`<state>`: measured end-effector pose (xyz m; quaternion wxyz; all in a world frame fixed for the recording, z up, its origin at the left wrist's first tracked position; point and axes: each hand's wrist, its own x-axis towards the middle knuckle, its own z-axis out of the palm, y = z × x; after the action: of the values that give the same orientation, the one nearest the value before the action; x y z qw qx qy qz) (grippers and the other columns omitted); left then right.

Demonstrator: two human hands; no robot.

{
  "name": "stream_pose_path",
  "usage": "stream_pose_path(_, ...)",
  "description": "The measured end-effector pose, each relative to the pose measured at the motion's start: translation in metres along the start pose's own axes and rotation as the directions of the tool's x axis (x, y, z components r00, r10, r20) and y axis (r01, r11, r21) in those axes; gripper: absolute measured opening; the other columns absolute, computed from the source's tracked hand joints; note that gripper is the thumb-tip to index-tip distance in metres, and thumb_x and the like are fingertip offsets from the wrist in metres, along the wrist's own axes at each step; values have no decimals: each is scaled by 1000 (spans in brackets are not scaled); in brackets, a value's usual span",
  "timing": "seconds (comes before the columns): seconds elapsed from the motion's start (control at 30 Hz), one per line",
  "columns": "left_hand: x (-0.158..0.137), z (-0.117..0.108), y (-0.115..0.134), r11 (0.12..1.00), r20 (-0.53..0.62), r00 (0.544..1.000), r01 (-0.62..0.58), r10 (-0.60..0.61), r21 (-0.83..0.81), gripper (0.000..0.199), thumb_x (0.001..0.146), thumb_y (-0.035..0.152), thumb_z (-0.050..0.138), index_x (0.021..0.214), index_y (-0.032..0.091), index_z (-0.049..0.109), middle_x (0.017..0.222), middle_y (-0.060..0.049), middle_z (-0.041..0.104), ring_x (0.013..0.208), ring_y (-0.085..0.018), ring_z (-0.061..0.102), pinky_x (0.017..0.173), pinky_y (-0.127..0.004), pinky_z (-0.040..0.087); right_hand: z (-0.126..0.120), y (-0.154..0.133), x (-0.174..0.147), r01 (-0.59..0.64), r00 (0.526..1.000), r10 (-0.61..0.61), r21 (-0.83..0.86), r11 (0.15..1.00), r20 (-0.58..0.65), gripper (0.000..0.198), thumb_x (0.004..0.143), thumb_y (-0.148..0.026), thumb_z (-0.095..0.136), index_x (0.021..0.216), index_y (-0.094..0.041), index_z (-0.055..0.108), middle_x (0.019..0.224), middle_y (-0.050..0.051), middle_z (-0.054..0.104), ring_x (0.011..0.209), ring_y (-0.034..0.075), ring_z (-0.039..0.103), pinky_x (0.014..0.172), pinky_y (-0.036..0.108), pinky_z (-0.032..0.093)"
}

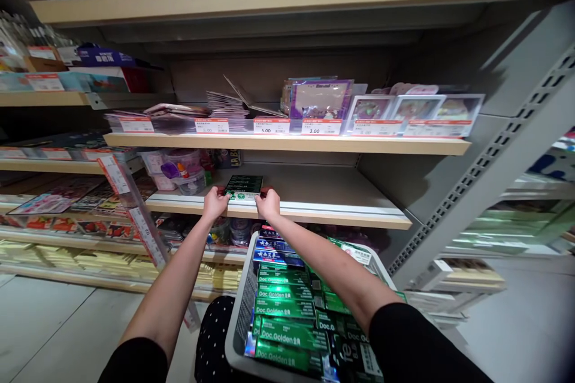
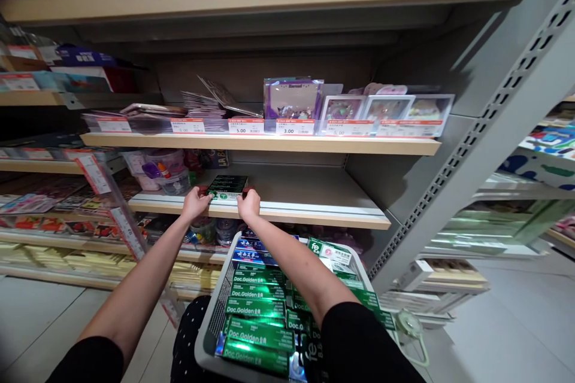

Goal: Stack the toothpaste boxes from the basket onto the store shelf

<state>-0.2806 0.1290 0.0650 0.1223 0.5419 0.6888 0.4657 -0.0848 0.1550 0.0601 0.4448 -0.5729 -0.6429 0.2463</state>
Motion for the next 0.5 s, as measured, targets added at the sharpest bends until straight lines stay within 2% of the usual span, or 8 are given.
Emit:
stream_pose_path(0.13, -4, 0, 4, 992, -5, 1000, 26, -27, -121, 39, 73, 21, 70, 108, 16, 54, 97, -10, 71, 89, -20, 70, 82, -31, 54, -4, 3, 1, 1, 998, -7, 94, 996, 59, 21, 76, -21, 69, 94, -17, 59, 96, 7, 69, 92, 20, 66, 87, 32, 51)
stream_pose_path(0.23, -8, 0, 7, 974, -20, 997, 65, -71, -219, 48, 73, 19, 71, 115, 15, 49, 104, -11, 69, 94, -18, 69, 87, -31, 54, -20, 2, 0, -56, 991, 27, 215, 975, 133, 28, 71, -19, 74, 95, -17, 58, 97, 6, 70, 94, 18, 67, 87, 32, 52)
stream_pose_path(0.3, -15, -1, 8, 960, -66, 992, 87, -108, -265, 48, 74, 20, 70, 116, 15, 48, 107, -12, 68, 98, -18, 68, 91, -32, 53, -40, 1, -4, -103, 984, 54, 302, 948, 168, 31, 70, -17, 75, 96, -16, 58, 99, 7, 70, 94, 18, 68, 85, 32, 54)
stream_pose_path(0.37, -24, -1, 11, 955, -144, 984, 55, -101, -293, 46, 76, 21, 68, 118, 15, 48, 109, -13, 66, 102, -18, 67, 93, -33, 52, -67, 2, -10, -127, 979, 54, 376, 918, 198, 32, 70, -15, 76, 97, -16, 59, 101, 9, 70, 92, 17, 68, 83, 32, 56)
stream_pose_path(0.43, -36, -1, 17, 955, -214, 976, -35, -31, -296, 48, 77, 23, 67, 120, 15, 48, 112, -13, 64, 101, -18, 66, 90, -33, 53, -98, 5, -19, -123, 972, 24, 422, 898, 234, 31, 71, -14, 76, 97, -15, 60, 101, 9, 70, 89, 17, 68, 82, 32, 57)
stream_pose_path(0.5, -51, 0, 27, 955, -233, 971, -119, 55, -273, 51, 77, 26, 67, 123, 16, 48, 112, -13, 63, 96, -18, 66, 83, -31, 56, -131, 11, -27, -110, 962, -19, 450, 886, 273, 30, 72, -14, 76, 98, -14, 61, 98, 8, 70, 86, 16, 68, 80, 32, 58)
